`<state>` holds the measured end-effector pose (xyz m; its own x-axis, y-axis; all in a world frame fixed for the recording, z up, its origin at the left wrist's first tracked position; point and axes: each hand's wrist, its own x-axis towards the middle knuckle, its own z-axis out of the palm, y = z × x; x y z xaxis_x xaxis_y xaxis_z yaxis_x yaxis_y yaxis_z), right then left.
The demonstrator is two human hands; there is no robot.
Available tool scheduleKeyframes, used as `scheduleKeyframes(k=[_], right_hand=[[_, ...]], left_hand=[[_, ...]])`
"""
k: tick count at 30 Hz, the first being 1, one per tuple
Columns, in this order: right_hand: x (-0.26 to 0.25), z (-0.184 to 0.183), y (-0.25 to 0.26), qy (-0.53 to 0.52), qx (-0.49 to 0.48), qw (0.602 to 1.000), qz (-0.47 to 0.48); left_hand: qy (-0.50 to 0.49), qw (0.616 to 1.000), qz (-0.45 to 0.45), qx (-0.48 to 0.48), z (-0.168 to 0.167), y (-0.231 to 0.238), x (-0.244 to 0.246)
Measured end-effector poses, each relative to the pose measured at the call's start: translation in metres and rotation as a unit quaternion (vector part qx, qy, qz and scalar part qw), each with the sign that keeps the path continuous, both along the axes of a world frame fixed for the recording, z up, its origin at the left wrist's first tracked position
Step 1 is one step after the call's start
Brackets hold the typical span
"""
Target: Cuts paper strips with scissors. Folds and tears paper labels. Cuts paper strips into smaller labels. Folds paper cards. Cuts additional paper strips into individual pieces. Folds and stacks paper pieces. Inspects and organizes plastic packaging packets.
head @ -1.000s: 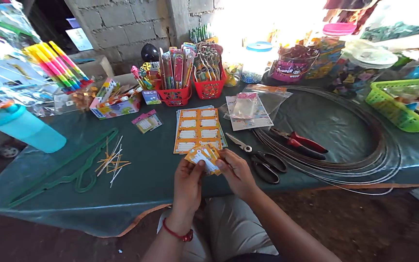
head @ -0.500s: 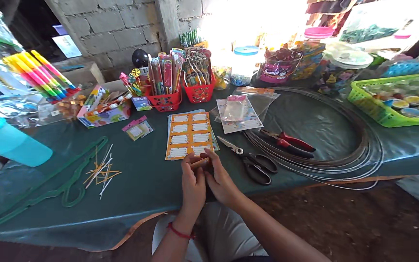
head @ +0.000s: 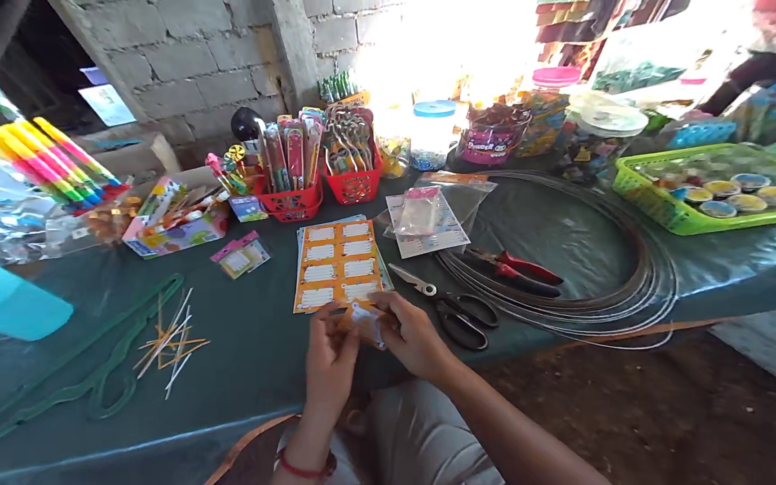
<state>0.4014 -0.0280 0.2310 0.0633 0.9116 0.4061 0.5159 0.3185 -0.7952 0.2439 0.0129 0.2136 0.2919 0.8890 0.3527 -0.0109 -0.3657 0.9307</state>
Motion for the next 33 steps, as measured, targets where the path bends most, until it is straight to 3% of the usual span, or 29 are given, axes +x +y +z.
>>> scheduleKeyframes(k=[5,8,10,13,15,17,20,24,29,33], right_hand=[[0.017,0.024,0.013,-0.120,-0.124,0.977,0.122],[0.036,0.048,0.037,-0.236,-0.141,0.960,0.048],[0.067,0.066,0.065,-0.282,-0.147,0.947,-0.041],[0.128,0.065,0.111,-0.292,-0.147,0.933,-0.151],[0.154,0.058,0.129,-0.282,-0.209,0.924,-0.152],[0.163,0.048,0.140,-0.288,-0.242,0.917,-0.132],[0.160,0.034,0.147,-0.301,-0.213,0.919,-0.136],[0.157,0.047,0.137,-0.314,-0.235,0.914,-0.106],[0.168,0.056,0.110,-0.380,-0.177,0.906,-0.052],[0.172,0.052,0.092,-0.392,-0.142,0.908,-0.040]], left_hand=[[0.221,0.973,0.011,0.068,0.007,0.009,-0.021],[0.378,0.924,0.028,0.054,0.015,0.007,-0.023],[0.426,0.901,0.054,0.065,0.014,0.004,-0.024],[0.428,0.894,0.090,0.094,0.008,0.004,-0.024],[0.401,0.903,0.098,0.116,0.006,0.005,-0.026],[0.359,0.915,0.106,0.150,0.002,0.007,-0.027],[0.311,0.926,0.108,0.187,-0.003,0.009,-0.026],[0.278,0.935,0.058,0.214,0.000,0.017,-0.024],[0.327,0.920,-0.070,0.206,0.048,0.046,0.008],[0.404,0.879,-0.161,0.194,0.086,0.099,0.092]])
